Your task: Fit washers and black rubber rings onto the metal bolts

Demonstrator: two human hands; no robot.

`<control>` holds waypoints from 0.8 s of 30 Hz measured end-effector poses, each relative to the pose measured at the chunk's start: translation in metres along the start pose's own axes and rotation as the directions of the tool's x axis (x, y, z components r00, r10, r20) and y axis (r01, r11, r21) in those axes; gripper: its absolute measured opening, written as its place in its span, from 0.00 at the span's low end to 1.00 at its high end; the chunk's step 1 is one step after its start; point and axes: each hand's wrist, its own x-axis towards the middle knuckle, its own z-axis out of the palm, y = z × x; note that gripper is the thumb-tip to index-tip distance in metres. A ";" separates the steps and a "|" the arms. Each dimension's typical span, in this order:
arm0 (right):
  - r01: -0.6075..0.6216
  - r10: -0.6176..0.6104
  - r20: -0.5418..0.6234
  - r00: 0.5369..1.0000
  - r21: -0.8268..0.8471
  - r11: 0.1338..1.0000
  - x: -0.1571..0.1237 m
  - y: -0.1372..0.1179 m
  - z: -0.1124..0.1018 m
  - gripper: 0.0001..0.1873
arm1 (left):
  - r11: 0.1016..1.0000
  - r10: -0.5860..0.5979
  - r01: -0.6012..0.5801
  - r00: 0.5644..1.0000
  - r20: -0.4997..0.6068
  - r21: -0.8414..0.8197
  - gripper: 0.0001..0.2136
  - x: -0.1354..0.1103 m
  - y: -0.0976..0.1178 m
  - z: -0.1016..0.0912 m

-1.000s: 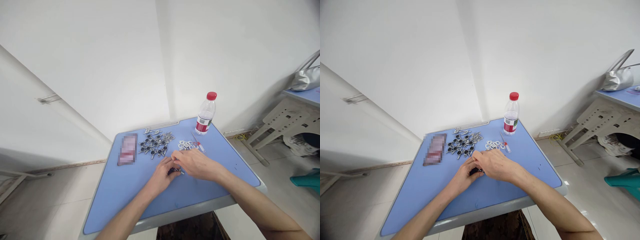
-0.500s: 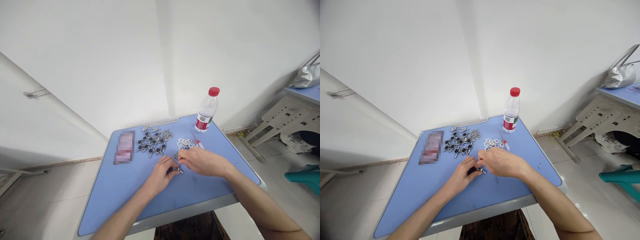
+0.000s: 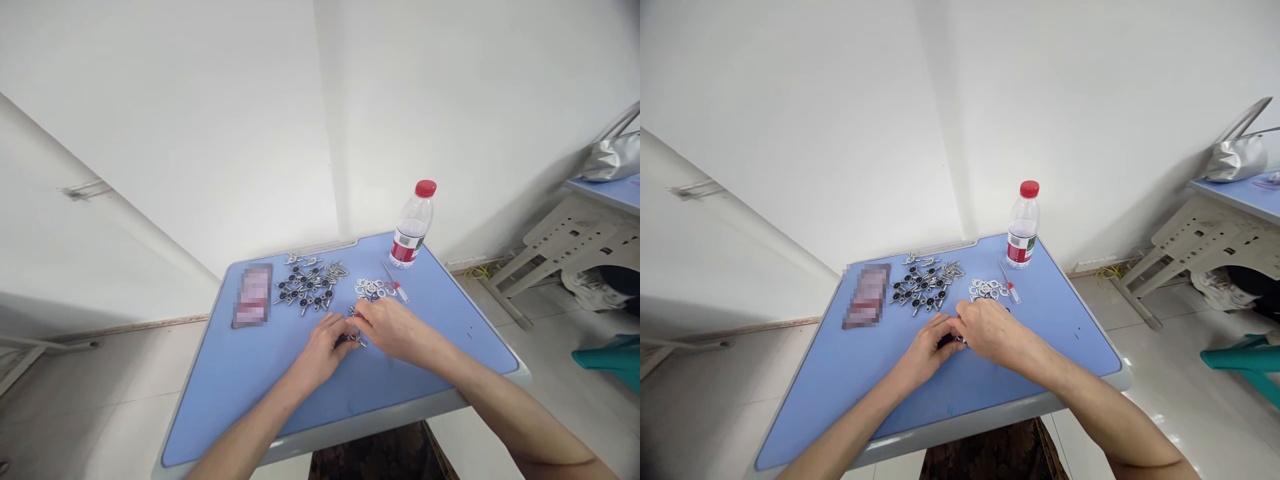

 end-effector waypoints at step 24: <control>0.102 -0.130 0.055 0.990 0.355 0.929 -0.006 0.024 -0.021 0.06 | 0.996 0.063 -0.063 0.998 0.000 0.069 0.06 -0.001 -0.005 -0.001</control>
